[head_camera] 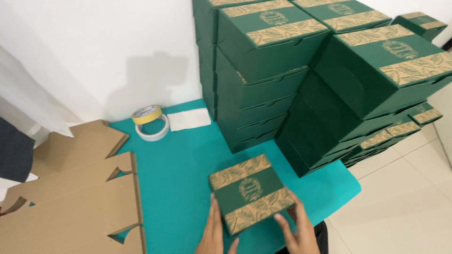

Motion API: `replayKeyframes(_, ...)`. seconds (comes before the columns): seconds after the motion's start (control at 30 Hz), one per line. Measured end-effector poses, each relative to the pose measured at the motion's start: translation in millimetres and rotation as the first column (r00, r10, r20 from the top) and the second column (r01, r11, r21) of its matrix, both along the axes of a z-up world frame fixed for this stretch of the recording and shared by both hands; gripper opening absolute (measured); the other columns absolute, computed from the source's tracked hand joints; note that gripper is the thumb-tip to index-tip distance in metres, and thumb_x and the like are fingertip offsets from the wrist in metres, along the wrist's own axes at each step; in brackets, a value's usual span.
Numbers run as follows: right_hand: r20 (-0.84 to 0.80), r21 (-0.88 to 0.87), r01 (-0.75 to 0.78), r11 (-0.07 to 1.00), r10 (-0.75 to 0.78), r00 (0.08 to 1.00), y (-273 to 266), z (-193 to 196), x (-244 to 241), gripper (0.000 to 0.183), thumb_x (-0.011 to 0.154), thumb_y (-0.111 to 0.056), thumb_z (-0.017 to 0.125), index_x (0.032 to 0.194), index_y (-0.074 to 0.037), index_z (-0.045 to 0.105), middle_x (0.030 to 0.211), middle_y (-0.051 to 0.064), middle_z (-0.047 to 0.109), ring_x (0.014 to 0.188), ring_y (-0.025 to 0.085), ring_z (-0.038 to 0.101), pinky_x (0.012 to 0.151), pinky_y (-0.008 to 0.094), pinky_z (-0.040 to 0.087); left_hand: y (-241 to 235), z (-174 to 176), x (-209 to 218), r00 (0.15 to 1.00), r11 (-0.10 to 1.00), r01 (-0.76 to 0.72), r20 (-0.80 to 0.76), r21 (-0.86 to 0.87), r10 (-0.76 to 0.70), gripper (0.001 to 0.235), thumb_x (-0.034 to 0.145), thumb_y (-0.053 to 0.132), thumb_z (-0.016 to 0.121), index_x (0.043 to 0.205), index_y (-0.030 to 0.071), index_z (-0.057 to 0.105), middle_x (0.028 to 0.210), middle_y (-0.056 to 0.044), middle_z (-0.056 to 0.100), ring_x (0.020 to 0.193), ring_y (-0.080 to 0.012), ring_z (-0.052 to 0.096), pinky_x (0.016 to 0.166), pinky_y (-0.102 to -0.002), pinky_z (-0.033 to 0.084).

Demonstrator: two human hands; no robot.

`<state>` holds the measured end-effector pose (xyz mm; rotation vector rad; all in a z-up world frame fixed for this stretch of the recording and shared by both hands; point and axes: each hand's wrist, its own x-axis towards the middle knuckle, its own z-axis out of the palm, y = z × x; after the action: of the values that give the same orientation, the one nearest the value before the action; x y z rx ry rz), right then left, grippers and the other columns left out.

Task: The person assembles flat cardboard pieces into rectangular boxes by folding the sides and inserting a white paper insert. They then place a green patterned lid on top and stack the finished boxes on a pile to the right.

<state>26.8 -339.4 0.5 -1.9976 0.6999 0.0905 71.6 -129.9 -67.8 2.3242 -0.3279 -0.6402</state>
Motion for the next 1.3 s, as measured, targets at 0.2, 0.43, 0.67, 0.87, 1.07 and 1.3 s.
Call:
replayKeyframes(0.2,0.411,-0.235,-0.035,0.971,0.132,0.902,-43,-41,15,0.066,0.09,-0.022,0.056,0.15,-0.012,0.03,0.145,0.015,0.045,0.134,0.03,0.047,0.112,0.044,0.044,-34,62,19,0.977,0.973,0.204,-0.039,-0.109,-0.21,0.098,0.102,0.037,0.054,0.151,0.009,-0.026,0.164,-0.006,-0.028,0.154,-0.0243,-0.007,0.125,-0.036,0.011)
replayKeyframes(0.43,0.6,-0.398,0.196,0.896,0.093,0.794,-34,-45,13,0.071,0.084,-0.006,0.068,0.145,-0.003,0.033,0.142,0.022,0.031,0.133,0.038,0.044,0.099,0.048,0.055,-52,77,17,0.988,0.941,0.138,-0.022,-0.308,-0.152,0.089,0.101,0.029,0.048,0.15,0.012,-0.025,0.162,-0.002,-0.03,0.152,-0.0249,0.005,0.108,-0.038,0.042)
replayKeyframes(0.67,0.715,-0.46,0.177,0.87,0.245,0.655,-38,-58,14,0.051,0.087,-0.003,0.067,0.134,0.006,0.047,0.142,0.021,0.03,0.136,0.036,0.043,0.1,0.043,0.056,-65,83,20,0.991,0.93,0.135,0.069,-0.341,-0.119,0.086,0.1,0.023,0.045,0.151,0.008,-0.022,0.163,-0.007,-0.028,0.155,-0.03,-0.008,0.101,-0.033,0.048)
replayKeyframes(0.87,0.617,-0.513,0.117,0.851,0.27,0.74,-37,-49,17,0.055,0.089,-0.009,0.064,0.141,-0.002,0.045,0.144,0.019,0.027,0.139,0.036,0.036,0.102,0.045,0.055,-70,65,32,0.981,0.929,0.122,0.186,-0.349,-0.059,0.08,0.101,0.018,0.045,0.153,0.006,-0.015,0.165,-0.01,-0.02,0.154,-0.0277,-0.005,0.12,-0.037,0.022)
replayKeyframes(1.07,0.601,-0.585,0.128,0.801,0.322,0.731,-42,-55,23,0.061,0.091,-0.012,0.063,0.147,-0.004,0.041,0.145,0.02,0.033,0.137,0.034,0.041,0.1,0.042,0.055,-76,77,42,0.992,0.958,0.089,0.113,-0.271,-0.06,0.081,0.1,0.018,0.046,0.153,0.009,-0.016,0.166,-0.004,-0.017,0.153,-0.0273,0.014,0.085,-0.03,0.057)
replayKeyframes(1.3,0.604,-0.633,0.13,0.763,0.381,0.7,-45,-54,27,0.066,0.088,-0.015,0.066,0.147,0.001,0.041,0.144,0.027,0.038,0.134,0.037,0.044,0.103,0.039,0.049,-68,64,42,0.975,0.936,0.124,0.214,-0.33,-0.054,0.083,0.1,0.018,0.048,0.153,0.006,-0.015,0.165,-0.01,-0.017,0.154,-0.0299,0.001,0.111,-0.036,0.037)
